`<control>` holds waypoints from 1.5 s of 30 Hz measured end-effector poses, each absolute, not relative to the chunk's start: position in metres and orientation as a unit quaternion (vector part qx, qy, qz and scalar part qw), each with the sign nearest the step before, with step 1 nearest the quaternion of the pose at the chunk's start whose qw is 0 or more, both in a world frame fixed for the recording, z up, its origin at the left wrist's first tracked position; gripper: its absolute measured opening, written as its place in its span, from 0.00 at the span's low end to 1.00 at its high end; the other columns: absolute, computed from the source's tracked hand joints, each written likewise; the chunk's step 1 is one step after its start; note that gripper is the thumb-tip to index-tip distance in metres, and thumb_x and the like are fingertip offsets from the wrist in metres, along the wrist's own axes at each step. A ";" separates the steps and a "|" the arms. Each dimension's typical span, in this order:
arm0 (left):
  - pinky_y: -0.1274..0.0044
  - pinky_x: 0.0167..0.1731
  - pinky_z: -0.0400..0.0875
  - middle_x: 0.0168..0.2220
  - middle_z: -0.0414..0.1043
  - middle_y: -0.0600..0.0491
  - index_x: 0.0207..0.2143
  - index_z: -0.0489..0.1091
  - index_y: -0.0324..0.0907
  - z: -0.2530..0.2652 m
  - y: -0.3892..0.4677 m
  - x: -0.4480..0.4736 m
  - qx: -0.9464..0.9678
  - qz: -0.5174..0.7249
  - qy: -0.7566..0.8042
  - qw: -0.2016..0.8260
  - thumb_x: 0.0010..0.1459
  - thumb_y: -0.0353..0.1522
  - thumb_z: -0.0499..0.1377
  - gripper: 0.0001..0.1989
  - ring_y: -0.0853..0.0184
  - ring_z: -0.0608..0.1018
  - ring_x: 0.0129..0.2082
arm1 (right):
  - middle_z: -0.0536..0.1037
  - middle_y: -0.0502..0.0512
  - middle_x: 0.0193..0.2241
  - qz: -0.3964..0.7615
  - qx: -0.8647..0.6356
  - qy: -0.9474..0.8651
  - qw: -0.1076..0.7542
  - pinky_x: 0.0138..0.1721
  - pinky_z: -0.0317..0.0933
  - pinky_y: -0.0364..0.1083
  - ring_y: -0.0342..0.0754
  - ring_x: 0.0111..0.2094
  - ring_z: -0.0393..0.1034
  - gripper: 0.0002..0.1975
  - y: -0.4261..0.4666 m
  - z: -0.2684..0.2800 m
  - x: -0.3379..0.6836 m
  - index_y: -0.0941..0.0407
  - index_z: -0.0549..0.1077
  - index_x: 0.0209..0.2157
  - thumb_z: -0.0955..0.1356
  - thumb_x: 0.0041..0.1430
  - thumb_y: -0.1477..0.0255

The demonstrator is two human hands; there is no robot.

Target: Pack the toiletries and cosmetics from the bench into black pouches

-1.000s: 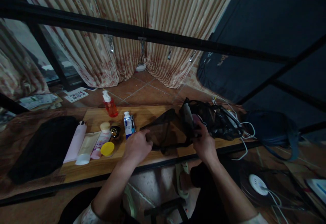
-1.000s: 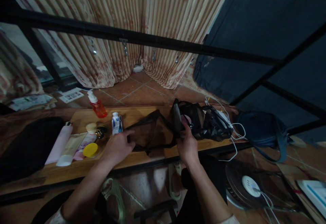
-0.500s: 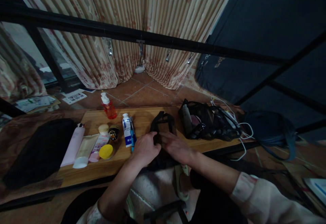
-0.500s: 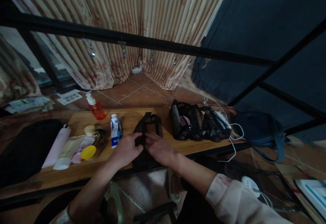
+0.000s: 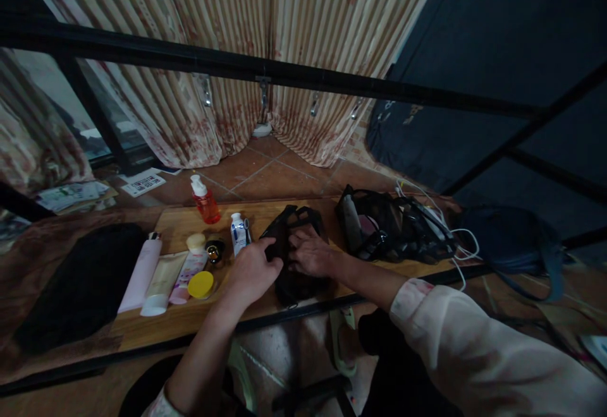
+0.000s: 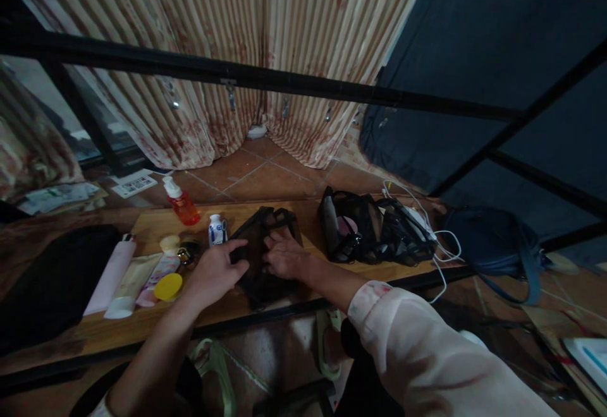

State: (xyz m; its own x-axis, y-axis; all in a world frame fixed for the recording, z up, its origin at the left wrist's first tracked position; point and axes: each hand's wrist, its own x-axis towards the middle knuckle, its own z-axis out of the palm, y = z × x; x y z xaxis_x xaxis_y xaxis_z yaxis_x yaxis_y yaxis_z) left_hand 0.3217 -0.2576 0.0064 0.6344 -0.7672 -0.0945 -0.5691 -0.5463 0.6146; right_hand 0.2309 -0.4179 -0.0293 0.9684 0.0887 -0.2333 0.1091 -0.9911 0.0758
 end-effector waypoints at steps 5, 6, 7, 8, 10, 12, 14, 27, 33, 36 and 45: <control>0.75 0.42 0.70 0.36 0.79 0.47 0.51 0.69 0.37 0.003 -0.249 0.330 0.886 -0.159 -0.375 0.223 0.52 0.31 0.53 0.23 0.61 0.79 0.40 | 0.75 0.60 0.42 -0.184 0.978 0.050 0.085 0.56 0.37 0.67 0.59 0.54 0.59 0.10 -0.438 -0.022 0.226 0.57 0.78 0.34 0.64 0.59 0.72; 0.75 0.43 0.70 0.37 0.78 0.46 0.51 0.70 0.37 0.003 -0.248 0.329 0.888 -0.157 -0.378 0.210 0.52 0.31 0.53 0.23 0.60 0.79 0.41 | 0.77 0.61 0.40 -0.192 0.976 0.043 0.093 0.57 0.36 0.67 0.60 0.53 0.60 0.11 -0.442 -0.021 0.225 0.58 0.78 0.33 0.63 0.58 0.75; 0.74 0.43 0.70 0.38 0.78 0.46 0.51 0.70 0.37 0.002 -0.247 0.327 0.889 -0.154 -0.382 0.199 0.52 0.30 0.53 0.23 0.60 0.79 0.41 | 0.78 0.62 0.38 -0.201 0.974 0.036 0.100 0.57 0.35 0.67 0.60 0.52 0.61 0.11 -0.445 -0.020 0.225 0.59 0.78 0.33 0.63 0.57 0.77; 0.73 0.44 0.70 0.38 0.78 0.45 0.50 0.70 0.38 0.002 -0.247 0.324 0.890 -0.151 -0.387 0.191 0.52 0.30 0.53 0.22 0.59 0.79 0.42 | 0.78 0.63 0.37 -0.212 0.971 0.030 0.105 0.57 0.35 0.67 0.60 0.51 0.63 0.11 -0.448 -0.019 0.225 0.60 0.78 0.32 0.63 0.57 0.78; 0.72 0.44 0.70 0.39 0.78 0.44 0.51 0.70 0.38 0.003 -0.248 0.316 0.888 -0.147 -0.399 0.176 0.52 0.30 0.53 0.22 0.58 0.79 0.42 | 0.79 0.64 0.35 -0.240 0.964 0.014 0.111 0.56 0.37 0.66 0.60 0.47 0.68 0.09 -0.449 -0.017 0.228 0.60 0.78 0.31 0.65 0.54 0.79; 0.72 0.44 0.70 0.39 0.78 0.43 0.51 0.70 0.38 0.004 -0.251 0.309 0.882 -0.149 -0.416 0.164 0.52 0.29 0.53 0.22 0.58 0.79 0.42 | 0.80 0.65 0.35 -0.269 0.957 -0.008 0.111 0.55 0.41 0.68 0.61 0.44 0.70 0.07 -0.447 -0.015 0.233 0.60 0.78 0.30 0.68 0.49 0.78; 0.71 0.44 0.70 0.41 0.78 0.42 0.51 0.69 0.37 0.006 -0.254 0.304 0.874 -0.151 -0.434 0.160 0.52 0.29 0.53 0.23 0.57 0.79 0.43 | 0.79 0.66 0.37 -0.292 0.950 -0.032 0.106 0.53 0.44 0.69 0.63 0.45 0.70 0.09 -0.444 -0.014 0.240 0.60 0.78 0.32 0.70 0.45 0.75; 0.73 0.49 0.67 0.46 0.75 0.43 0.54 0.66 0.37 0.007 -0.256 0.304 0.854 -0.183 -0.450 0.184 0.52 0.28 0.53 0.25 0.59 0.76 0.48 | 0.69 0.80 0.50 -0.224 0.964 -0.116 0.080 0.52 0.44 0.71 0.72 0.54 0.61 0.33 -0.419 -0.029 0.251 0.67 0.65 0.53 0.69 0.52 0.59; 0.70 0.49 0.68 0.46 0.76 0.43 0.52 0.69 0.38 0.005 -0.252 0.307 0.850 -0.179 -0.454 0.195 0.52 0.29 0.52 0.23 0.57 0.77 0.47 | 0.72 0.72 0.49 -0.246 0.967 -0.050 0.034 0.46 0.63 0.52 0.61 0.48 0.69 0.32 -0.411 -0.029 0.263 0.66 0.65 0.53 0.72 0.48 0.66; 0.71 0.48 0.68 0.45 0.76 0.44 0.51 0.69 0.39 0.006 -0.250 0.309 0.845 -0.186 -0.459 0.199 0.51 0.29 0.52 0.23 0.58 0.77 0.47 | 0.72 0.66 0.50 -0.281 0.959 -0.020 0.009 0.47 0.64 0.47 0.57 0.49 0.69 0.37 -0.418 -0.024 0.266 0.62 0.65 0.53 0.75 0.41 0.65; 0.70 0.46 0.69 0.43 0.77 0.43 0.52 0.68 0.39 0.001 -0.245 0.314 0.857 -0.159 -0.457 0.178 0.53 0.31 0.52 0.23 0.56 0.77 0.45 | 0.61 0.73 0.58 -0.225 0.974 0.013 0.012 0.57 0.53 0.55 0.66 0.59 0.53 0.48 -0.398 -0.035 0.257 0.65 0.61 0.57 0.77 0.33 0.64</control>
State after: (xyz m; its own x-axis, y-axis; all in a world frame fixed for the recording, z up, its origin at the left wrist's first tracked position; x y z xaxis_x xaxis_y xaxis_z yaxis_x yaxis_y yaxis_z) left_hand 0.3140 -0.2449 0.0015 0.5320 -0.8396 -0.1099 -0.7260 -0.5190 0.4511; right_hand 0.2571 -0.3978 -0.0352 0.8981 0.0200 -0.4393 0.0310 -0.9994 0.0177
